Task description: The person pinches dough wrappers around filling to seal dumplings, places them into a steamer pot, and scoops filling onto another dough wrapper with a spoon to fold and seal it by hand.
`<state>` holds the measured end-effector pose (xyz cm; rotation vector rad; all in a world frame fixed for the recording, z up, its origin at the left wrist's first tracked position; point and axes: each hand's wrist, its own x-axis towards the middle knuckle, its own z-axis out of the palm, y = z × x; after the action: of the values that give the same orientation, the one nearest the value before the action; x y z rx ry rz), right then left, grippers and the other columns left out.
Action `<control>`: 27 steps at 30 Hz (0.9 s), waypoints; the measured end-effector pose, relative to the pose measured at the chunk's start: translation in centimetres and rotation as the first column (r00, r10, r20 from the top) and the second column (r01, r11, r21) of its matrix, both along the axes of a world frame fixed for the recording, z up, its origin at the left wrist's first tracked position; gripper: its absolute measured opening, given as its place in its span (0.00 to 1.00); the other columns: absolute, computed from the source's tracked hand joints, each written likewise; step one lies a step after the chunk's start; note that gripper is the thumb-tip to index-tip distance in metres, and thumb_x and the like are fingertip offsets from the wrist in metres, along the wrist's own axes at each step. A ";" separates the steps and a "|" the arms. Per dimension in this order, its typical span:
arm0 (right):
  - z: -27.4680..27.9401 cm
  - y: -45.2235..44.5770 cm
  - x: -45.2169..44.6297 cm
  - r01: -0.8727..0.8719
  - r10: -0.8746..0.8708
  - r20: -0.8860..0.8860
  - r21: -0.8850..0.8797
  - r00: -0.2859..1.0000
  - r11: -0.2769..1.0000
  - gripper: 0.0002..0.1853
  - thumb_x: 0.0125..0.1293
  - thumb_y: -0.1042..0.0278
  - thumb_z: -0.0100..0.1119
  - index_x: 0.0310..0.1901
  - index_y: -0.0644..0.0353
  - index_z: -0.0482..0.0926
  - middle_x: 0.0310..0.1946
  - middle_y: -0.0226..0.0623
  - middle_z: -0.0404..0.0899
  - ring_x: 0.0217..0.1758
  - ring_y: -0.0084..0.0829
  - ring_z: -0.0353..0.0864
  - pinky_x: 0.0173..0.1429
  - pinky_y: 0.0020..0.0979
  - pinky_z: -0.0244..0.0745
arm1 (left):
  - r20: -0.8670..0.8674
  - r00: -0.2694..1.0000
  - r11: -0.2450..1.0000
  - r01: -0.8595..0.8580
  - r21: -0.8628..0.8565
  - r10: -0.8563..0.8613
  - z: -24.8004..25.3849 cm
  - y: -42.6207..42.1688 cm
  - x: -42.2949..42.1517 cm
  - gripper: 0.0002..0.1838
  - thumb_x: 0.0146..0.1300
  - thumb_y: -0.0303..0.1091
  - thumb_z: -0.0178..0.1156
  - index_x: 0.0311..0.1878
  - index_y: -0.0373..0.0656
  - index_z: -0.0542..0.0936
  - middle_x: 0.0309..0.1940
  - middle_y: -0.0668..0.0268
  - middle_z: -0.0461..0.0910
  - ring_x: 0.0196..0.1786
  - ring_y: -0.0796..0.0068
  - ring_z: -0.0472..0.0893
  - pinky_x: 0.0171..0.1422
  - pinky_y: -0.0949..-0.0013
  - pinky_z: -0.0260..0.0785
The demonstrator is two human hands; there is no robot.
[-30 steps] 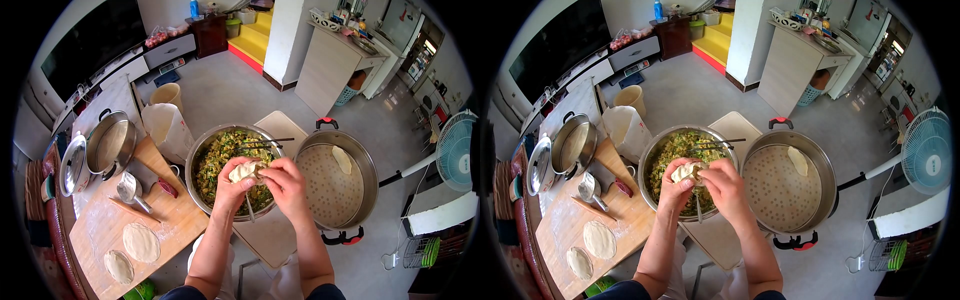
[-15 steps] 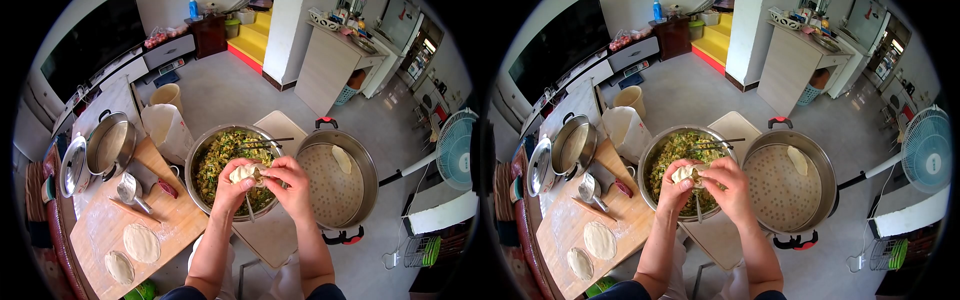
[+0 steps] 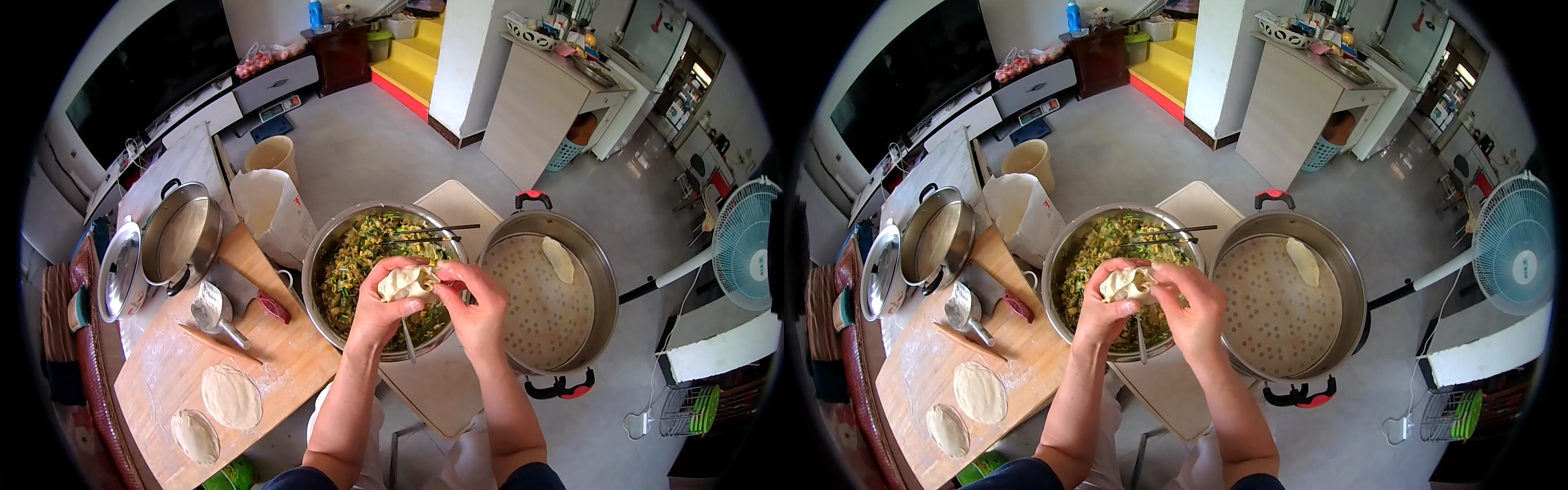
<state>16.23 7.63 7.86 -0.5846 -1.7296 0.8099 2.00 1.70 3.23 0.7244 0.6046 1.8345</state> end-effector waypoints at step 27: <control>-0.9 0.3 0.3 0.004 0.004 0.078 -0.105 0.997 0.994 0.15 0.58 0.86 0.68 0.48 0.67 0.83 0.38 0.40 0.87 0.40 0.28 0.88 0.45 0.28 0.83 | -0.082 0.996 0.993 -0.027 -0.111 0.018 1.3 -0.2 0.8 0.24 0.60 0.24 0.72 0.58 0.40 0.75 0.52 0.65 0.82 0.55 0.74 0.81 0.63 0.69 0.74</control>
<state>16.54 7.88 6.96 -0.6955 -1.7655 0.8925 2.77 1.53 4.57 0.7217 0.7648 1.7835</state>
